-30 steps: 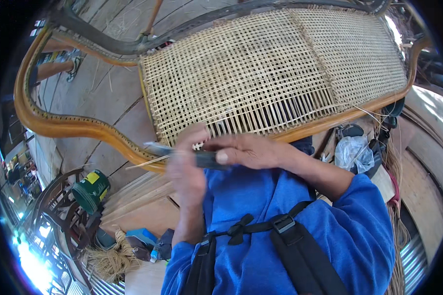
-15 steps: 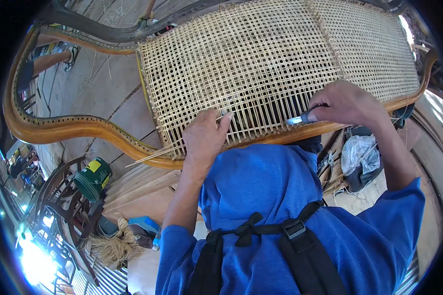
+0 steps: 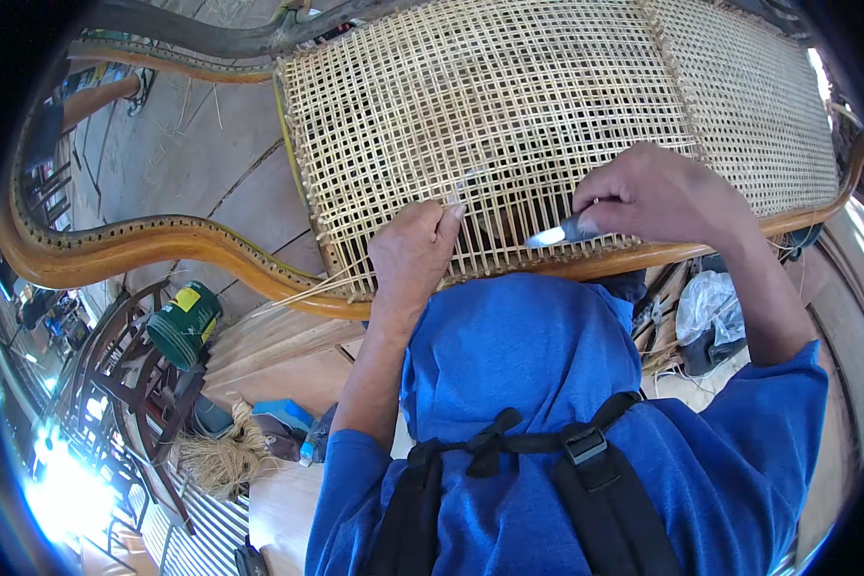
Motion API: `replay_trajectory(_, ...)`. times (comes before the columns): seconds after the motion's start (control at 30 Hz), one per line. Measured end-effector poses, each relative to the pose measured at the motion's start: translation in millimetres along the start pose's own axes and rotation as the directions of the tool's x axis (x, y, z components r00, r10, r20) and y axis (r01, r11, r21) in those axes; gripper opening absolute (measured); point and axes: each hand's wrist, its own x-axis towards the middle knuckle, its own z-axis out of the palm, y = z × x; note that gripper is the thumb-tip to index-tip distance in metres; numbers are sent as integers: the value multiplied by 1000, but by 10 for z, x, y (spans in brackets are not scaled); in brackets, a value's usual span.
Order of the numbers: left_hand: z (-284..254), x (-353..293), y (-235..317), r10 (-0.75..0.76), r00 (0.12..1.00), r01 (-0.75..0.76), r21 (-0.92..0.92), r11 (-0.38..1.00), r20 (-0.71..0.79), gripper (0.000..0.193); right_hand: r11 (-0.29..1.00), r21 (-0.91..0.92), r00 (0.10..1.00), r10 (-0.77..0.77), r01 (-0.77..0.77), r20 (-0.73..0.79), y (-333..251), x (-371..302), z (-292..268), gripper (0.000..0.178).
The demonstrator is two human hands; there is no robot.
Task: The recorder is weaving the seat of a rattan chair frame using thin bamboo or rattan strips.
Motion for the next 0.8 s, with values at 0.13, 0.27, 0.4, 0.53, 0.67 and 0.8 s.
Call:
replay_trajectory(0.13,14,15,-18,15,1000,-15,-11,1000,-8,33,997,-50,989,-68,62,-131,59,95,32,21)
replay_trajectory(0.27,21,44,-7,29,999,-29,-37,999,-17,34,991,-90,977,-116,101,-178,177,188,149,18)
replay_trajectory(0.4,25,46,-24,-9,1000,9,-20,1000,-9,33,999,11,991,-34,36,-129,160,126,-2,18)
replay_trajectory(0.53,36,50,-14,-12,1000,12,-16,1000,9,33,1000,-18,999,12,-13,-48,167,184,80,20)
replay_trajectory(0.67,47,40,-46,-19,1000,20,-21,1000,9,32,997,77,996,10,-3,-90,215,93,2,20)
replay_trajectory(0.8,15,30,-68,-22,999,22,-15,1000,29,31,991,122,996,55,-46,-72,275,-71,-104,17)
